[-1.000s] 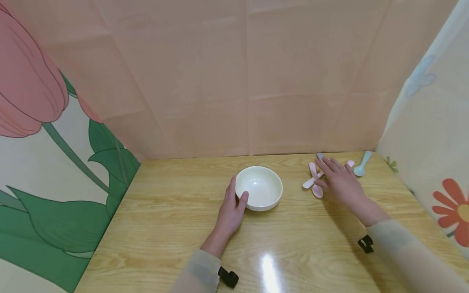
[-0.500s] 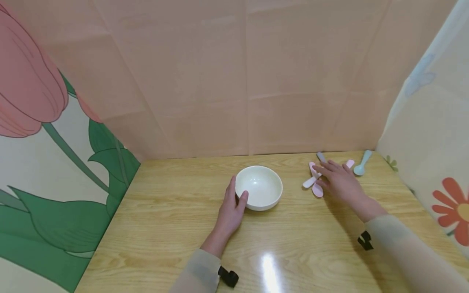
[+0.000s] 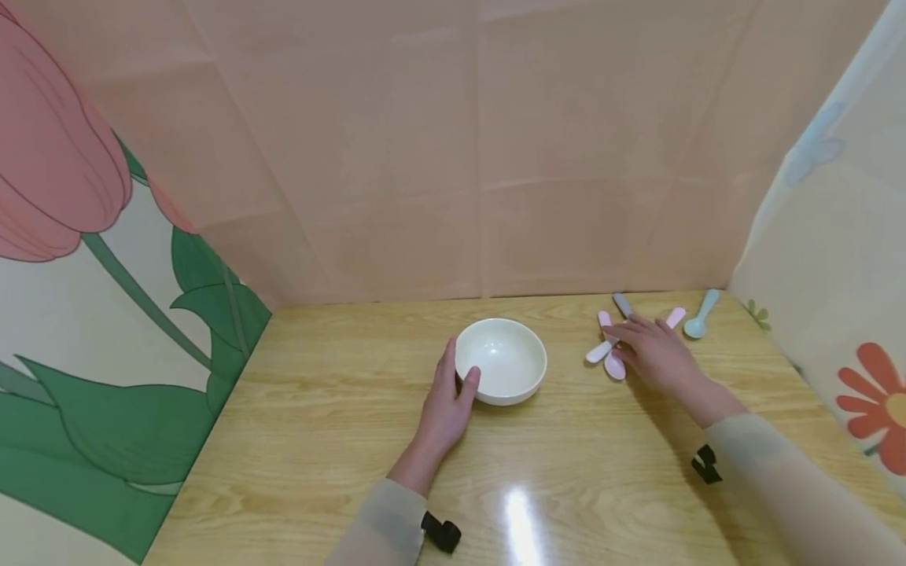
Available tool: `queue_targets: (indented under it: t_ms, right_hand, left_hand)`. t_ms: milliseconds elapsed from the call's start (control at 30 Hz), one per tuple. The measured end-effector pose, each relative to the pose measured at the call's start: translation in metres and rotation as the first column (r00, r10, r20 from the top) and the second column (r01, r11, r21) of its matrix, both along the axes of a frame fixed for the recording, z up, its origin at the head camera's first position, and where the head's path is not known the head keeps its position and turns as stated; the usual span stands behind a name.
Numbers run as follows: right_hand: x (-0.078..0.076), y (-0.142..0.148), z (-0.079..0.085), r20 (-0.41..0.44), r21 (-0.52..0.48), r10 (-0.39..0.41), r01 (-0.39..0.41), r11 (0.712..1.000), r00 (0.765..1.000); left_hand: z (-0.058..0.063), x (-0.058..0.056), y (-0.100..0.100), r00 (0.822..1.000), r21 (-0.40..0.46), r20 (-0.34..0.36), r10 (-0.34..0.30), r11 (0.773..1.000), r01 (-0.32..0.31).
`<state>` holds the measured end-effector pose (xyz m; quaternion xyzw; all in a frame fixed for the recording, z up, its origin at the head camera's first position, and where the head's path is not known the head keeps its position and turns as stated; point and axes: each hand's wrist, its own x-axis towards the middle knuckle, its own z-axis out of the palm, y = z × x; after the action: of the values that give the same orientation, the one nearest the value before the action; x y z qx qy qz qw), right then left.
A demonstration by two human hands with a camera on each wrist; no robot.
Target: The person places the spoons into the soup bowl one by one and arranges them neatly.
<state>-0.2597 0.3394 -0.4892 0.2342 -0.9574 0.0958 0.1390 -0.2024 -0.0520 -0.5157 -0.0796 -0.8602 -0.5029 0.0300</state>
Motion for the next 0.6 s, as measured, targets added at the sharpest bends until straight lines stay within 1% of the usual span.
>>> queue_targets:
  t_ms: [167, 333, 467, 600]
  right_hand:
    - [-0.005, 0.003, -0.007, -0.008, -0.014, 0.044, -0.044, 0.999, 0.999]
    - [-0.004, 0.003, -0.011, -0.079, -0.04, 0.088, -0.091, 0.995, 0.993]
    - [-0.005, 0.003, -0.014, -0.136, -0.05, 0.1, -0.108, 0.993, 0.986]
    - [-0.006, 0.002, -0.013, -0.145, -0.051, 0.098, -0.106, 0.993, 0.985]
  left_hand:
    - [0.0, 0.0, 0.0, 1.0, -0.006, -0.014, -0.002, 1.0, 0.002]
    - [0.0, 0.0, 0.001, 1.0, -0.008, -0.011, -0.001, 1.0, 0.001]
    - [0.0, 0.0, 0.0, 1.0, -0.004, -0.017, -0.004, 1.0, 0.004]
    - [0.0, 0.0, 0.0, 1.0, -0.013, -0.009, -0.003, 1.0, 0.003]
